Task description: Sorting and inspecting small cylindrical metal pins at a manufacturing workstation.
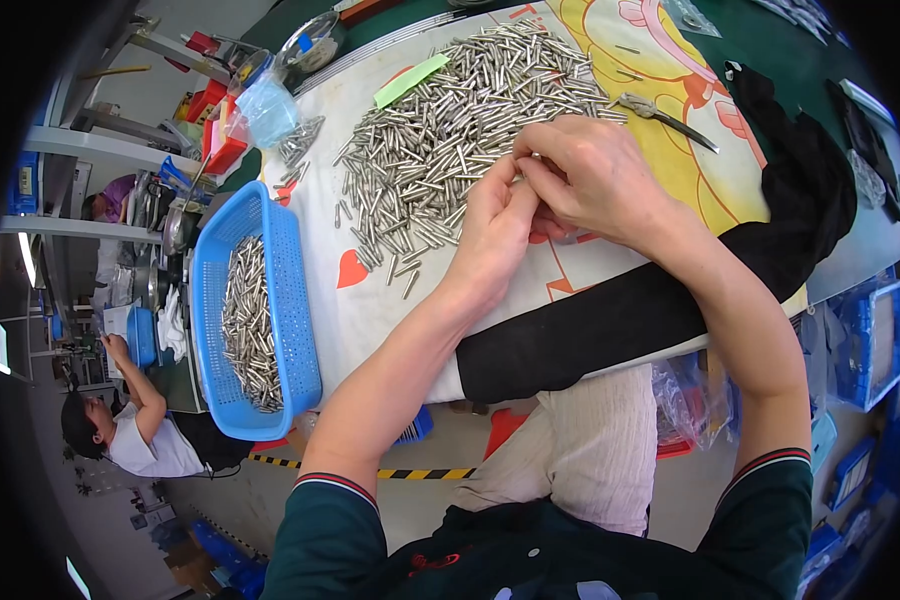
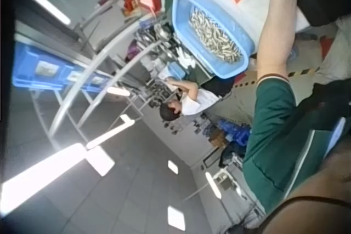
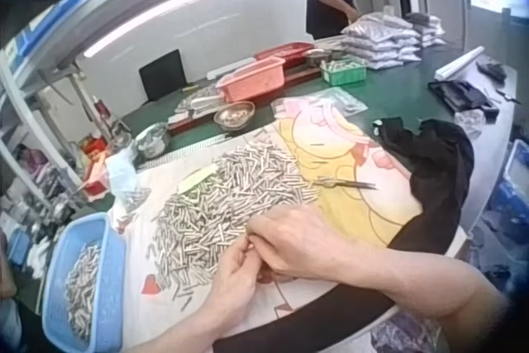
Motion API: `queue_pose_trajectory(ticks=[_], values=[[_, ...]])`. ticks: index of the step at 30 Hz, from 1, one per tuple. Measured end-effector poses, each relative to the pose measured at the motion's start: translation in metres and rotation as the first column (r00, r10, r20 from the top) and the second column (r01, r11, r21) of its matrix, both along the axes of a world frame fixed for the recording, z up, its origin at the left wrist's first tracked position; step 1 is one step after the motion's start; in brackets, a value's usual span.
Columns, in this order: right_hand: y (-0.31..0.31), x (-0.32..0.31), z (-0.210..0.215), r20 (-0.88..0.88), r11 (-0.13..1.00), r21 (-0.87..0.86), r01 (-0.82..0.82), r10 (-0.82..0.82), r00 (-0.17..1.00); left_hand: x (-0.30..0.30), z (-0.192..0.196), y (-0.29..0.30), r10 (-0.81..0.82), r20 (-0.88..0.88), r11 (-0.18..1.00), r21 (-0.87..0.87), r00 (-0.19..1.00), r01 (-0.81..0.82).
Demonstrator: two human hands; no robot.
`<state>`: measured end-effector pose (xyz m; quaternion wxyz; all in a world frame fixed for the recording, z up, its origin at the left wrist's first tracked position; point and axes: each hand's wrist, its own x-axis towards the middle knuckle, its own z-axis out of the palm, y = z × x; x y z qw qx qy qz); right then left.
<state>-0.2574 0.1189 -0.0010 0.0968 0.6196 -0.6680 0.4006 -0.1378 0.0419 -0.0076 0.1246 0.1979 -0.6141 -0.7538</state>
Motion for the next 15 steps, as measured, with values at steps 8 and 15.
queue_pose_trajectory(ticks=[8,15], values=[[-0.0004,0.0007,-0.0005,-0.001,1.000,-0.013,-0.004,0.004,1.000,0.0008,-0.0001,-0.0006,0.006,0.034,1.000,-0.013,0.999,-0.006],[-0.0012,-0.0012,-0.0024,0.002,1.000,-0.010,0.007,-0.007,1.000,-0.0002,-0.0013,-0.0012,-0.001,0.027,1.000,-0.021,1.000,0.001]])
